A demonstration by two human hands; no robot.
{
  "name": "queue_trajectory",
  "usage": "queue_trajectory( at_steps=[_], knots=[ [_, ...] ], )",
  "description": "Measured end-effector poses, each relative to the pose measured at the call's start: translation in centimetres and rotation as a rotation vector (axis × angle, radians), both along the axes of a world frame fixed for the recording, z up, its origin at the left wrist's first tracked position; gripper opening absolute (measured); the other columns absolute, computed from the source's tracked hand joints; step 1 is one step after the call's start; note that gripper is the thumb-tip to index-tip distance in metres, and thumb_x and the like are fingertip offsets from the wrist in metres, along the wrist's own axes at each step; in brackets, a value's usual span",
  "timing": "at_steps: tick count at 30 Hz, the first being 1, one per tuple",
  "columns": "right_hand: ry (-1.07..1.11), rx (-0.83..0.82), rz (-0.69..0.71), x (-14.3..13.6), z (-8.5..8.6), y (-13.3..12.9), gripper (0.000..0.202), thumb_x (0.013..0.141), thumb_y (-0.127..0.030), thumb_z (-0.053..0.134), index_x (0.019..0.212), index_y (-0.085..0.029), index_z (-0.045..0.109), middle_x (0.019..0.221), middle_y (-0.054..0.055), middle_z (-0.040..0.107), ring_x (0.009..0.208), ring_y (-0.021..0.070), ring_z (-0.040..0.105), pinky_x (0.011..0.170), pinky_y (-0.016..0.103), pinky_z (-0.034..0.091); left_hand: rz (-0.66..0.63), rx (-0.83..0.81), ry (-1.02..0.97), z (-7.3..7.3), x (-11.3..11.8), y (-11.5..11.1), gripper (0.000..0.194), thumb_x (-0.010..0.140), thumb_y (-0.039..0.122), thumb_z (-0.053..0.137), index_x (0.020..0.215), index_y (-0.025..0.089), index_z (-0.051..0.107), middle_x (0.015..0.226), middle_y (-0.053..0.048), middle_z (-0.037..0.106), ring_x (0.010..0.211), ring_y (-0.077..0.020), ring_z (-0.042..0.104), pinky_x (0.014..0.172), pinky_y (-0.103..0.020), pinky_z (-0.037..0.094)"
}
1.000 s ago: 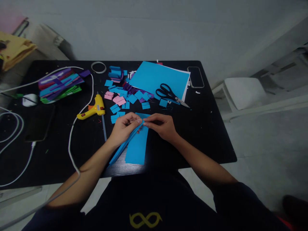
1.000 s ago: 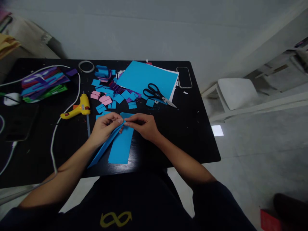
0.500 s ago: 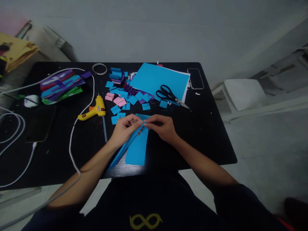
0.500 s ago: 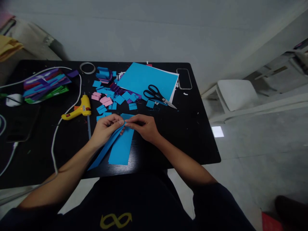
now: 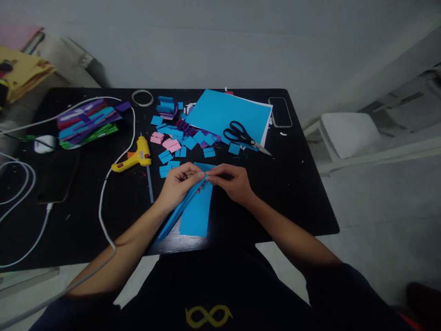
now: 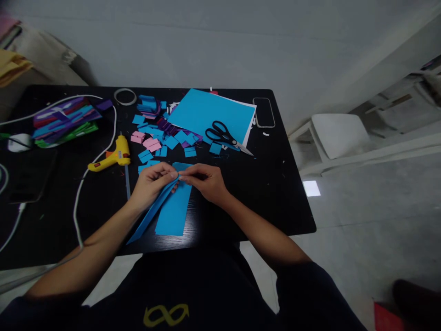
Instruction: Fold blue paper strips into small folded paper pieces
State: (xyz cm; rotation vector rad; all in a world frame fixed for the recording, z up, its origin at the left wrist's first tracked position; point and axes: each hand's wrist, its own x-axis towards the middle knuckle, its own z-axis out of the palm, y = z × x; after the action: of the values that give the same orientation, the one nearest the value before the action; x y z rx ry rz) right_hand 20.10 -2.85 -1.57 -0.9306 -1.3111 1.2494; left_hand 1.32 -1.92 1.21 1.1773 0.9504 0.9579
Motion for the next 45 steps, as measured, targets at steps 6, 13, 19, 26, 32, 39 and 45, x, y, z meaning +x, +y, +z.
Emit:
queue_trajectory(
  at_steps=[6,13,19,26,32,39,45],
  knots=[
    [0.01,0.006,-0.008,0.0,0.0,0.0,0.014,0.079,-0.035,0.088,0.086,-0.024,0.083,0.086,0.002,0.079,0.069,0.0144,0.07,0.069,0.03,0.06,0.01,-0.016,-0.013,-0.2,0.0,-0.1,0.027,0.081,0.039,0.084,0.076,0.016,0.071,0.061,0.0,0.069,0.051,-0.0119,0.062,0.05,-0.022,0.052],
    [0.02,-0.015,-0.004,-0.1,-0.1,-0.1,0.015,0.078,-0.036,0.089,0.086,-0.024,0.083,0.085,0.002,0.079,0.068,0.0137,0.069,0.067,0.029,0.059,-0.016,-0.031,-0.02,-0.3,-0.1,0.1,0.024,0.081,0.036,0.082,0.077,0.016,0.071,0.061,-0.001,0.069,0.052,-0.0123,0.062,0.054,-0.023,0.052],
    [0.068,-0.055,0.035,-0.3,-0.2,-0.1,0.019,0.076,-0.037,0.09,0.085,-0.023,0.083,0.084,0.002,0.078,0.067,0.0131,0.068,0.065,0.028,0.058,-0.048,-0.019,-0.027,-0.6,-0.5,0.4,0.02,0.081,0.033,0.08,0.075,0.016,0.071,0.059,-0.001,0.069,0.053,-0.0129,0.062,0.057,-0.024,0.051],
    [0.074,-0.086,0.035,-0.3,-0.2,0.1,0.022,0.074,-0.039,0.091,0.085,-0.021,0.082,0.079,0.002,0.076,0.064,0.0131,0.066,0.063,0.028,0.057,0.014,-0.004,-0.009,-1.0,-0.3,0.3,0.021,0.079,0.034,0.081,0.074,0.017,0.07,0.06,0.0,0.069,0.054,-0.0139,0.061,0.056,-0.024,0.047],
    [0.093,-0.189,0.084,-0.2,-0.1,0.3,0.027,0.075,-0.038,0.09,0.091,-0.02,0.079,0.074,0.0,0.074,0.064,0.0136,0.068,0.064,0.028,0.057,0.077,0.05,0.072,-1.0,-0.4,0.5,0.022,0.078,0.036,0.082,0.072,0.016,0.072,0.059,0.001,0.063,0.055,-0.0115,0.054,0.055,-0.023,0.039],
    [0.094,-0.225,0.173,-0.2,0.1,0.2,0.032,0.084,-0.049,0.08,0.082,-0.018,0.071,0.068,0.0,0.069,0.061,0.014,0.065,0.061,0.029,0.055,0.066,0.119,0.112,-1.0,-0.3,0.4,0.025,0.08,0.038,0.082,0.072,0.017,0.072,0.058,0.002,0.059,0.053,-0.0102,0.048,0.052,-0.023,0.036],
    [0.033,-0.152,0.096,-0.1,0.3,0.2,0.03,0.086,-0.047,0.078,0.08,-0.019,0.069,0.065,-0.002,0.066,0.06,0.0128,0.062,0.062,0.028,0.053,-0.005,0.064,0.067,-0.7,0.1,0.2,0.029,0.083,0.043,0.08,0.079,0.016,0.072,0.064,-0.001,0.069,0.057,-0.0132,0.062,0.058,-0.025,0.05]
  ],
)
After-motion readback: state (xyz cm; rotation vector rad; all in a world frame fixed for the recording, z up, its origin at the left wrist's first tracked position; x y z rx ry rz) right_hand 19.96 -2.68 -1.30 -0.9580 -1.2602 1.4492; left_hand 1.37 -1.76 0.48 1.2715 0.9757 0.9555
